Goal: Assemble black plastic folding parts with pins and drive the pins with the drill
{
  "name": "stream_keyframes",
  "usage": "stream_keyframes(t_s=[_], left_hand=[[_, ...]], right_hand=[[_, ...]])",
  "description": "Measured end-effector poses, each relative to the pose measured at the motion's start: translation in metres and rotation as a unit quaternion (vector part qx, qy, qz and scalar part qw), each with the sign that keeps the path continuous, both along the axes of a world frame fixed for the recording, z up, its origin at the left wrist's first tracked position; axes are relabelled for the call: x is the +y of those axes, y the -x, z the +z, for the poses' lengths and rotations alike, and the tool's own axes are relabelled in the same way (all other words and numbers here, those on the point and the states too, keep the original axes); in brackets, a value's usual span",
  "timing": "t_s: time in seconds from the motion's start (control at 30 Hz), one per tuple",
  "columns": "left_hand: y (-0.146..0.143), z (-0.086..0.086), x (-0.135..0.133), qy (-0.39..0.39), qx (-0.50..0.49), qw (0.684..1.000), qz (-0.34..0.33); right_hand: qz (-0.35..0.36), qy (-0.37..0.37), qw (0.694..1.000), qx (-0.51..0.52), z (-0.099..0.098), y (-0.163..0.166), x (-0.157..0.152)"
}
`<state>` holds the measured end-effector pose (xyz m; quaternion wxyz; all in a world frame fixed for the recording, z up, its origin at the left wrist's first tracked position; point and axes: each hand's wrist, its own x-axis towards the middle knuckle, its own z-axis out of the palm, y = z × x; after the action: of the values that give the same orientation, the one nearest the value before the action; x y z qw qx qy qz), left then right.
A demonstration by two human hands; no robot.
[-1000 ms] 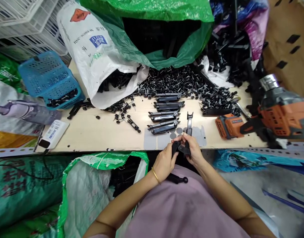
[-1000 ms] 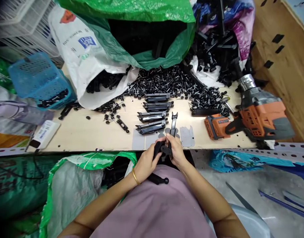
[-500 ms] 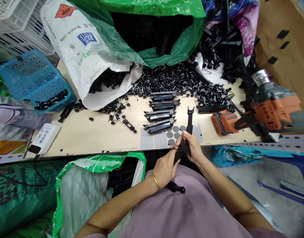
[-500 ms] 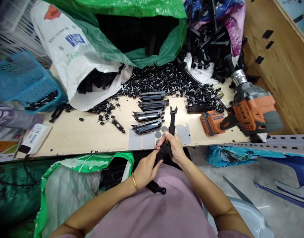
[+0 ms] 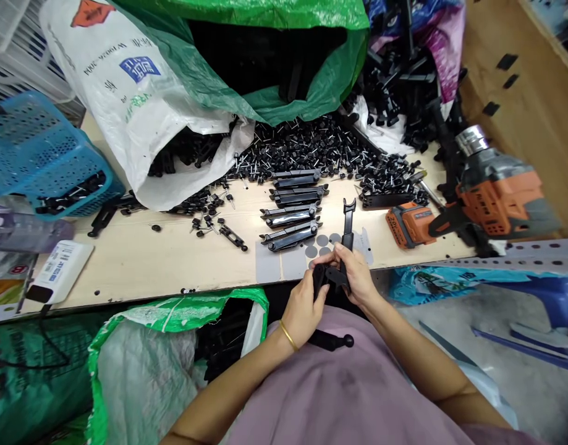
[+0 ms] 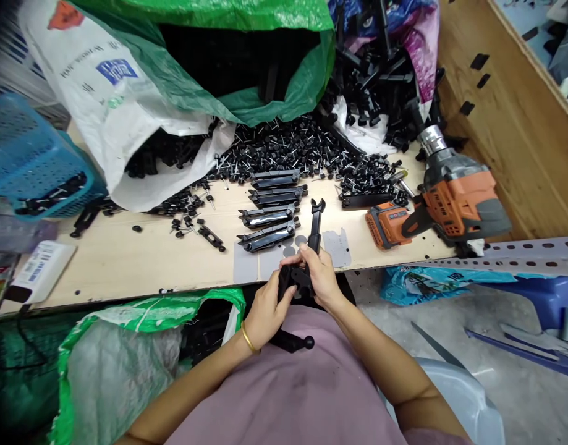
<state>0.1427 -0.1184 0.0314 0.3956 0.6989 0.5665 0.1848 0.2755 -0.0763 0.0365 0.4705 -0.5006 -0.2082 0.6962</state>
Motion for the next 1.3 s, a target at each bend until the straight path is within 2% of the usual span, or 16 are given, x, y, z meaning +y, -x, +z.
stream_keyframes(t_s=[0.13, 0.33, 0.43, 0.53, 0.63, 0.77, 0.87, 1.07, 1.2, 1.3], left_hand=[[0.0, -0.002, -0.004, -0.031, 0.038, 0.999, -0.014], [-0.008, 0.0, -0.008, 0.013, 0.077, 0.997, -0.029], [-0.011, 0.001, -0.004, 0.025, 0.085, 0.996, -0.019], [-0.01, 0.001, 0.005, 0.029, 0.087, 0.995, -0.04], [-0.01, 0.004, 0.012, 0.036, 0.108, 0.992, -0.061], [-0.014, 0.008, 0.013, 0.056, 0.134, 0.988, -0.051], [-0.015, 0.007, 0.012, 0.061, 0.113, 0.99, -0.051], [-0.015, -0.006, 0.022, 0.042, -0.022, 0.998, -0.042], [-0.021, -0.014, 0.022, 0.02, -0.035, 0.999, -0.024], [-0.021, -0.014, 0.015, -0.002, -0.018, 0.999, -0.036]], right_hand=[[0.019, -0.005, 1.0, 0.003, -0.004, -0.003, -0.001], [-0.005, -0.009, 1.0, 0.007, -0.009, -0.006, -0.008], [-0.03, -0.012, 0.999, -0.005, -0.012, -0.005, -0.01], [-0.05, -0.017, 0.999, 0.005, -0.017, -0.006, -0.007], [-0.046, -0.014, 0.999, 0.022, -0.02, -0.008, -0.001], [-0.046, -0.01, 0.999, 0.022, -0.021, -0.01, 0.002], [-0.045, -0.013, 0.999, 0.021, -0.021, -0.012, 0.001], [-0.051, 0.003, 0.999, 0.011, -0.018, -0.019, 0.005], [-0.04, 0.001, 0.999, -0.009, -0.017, -0.023, 0.008], [-0.023, -0.003, 0.999, -0.022, -0.018, -0.025, 0.005]])
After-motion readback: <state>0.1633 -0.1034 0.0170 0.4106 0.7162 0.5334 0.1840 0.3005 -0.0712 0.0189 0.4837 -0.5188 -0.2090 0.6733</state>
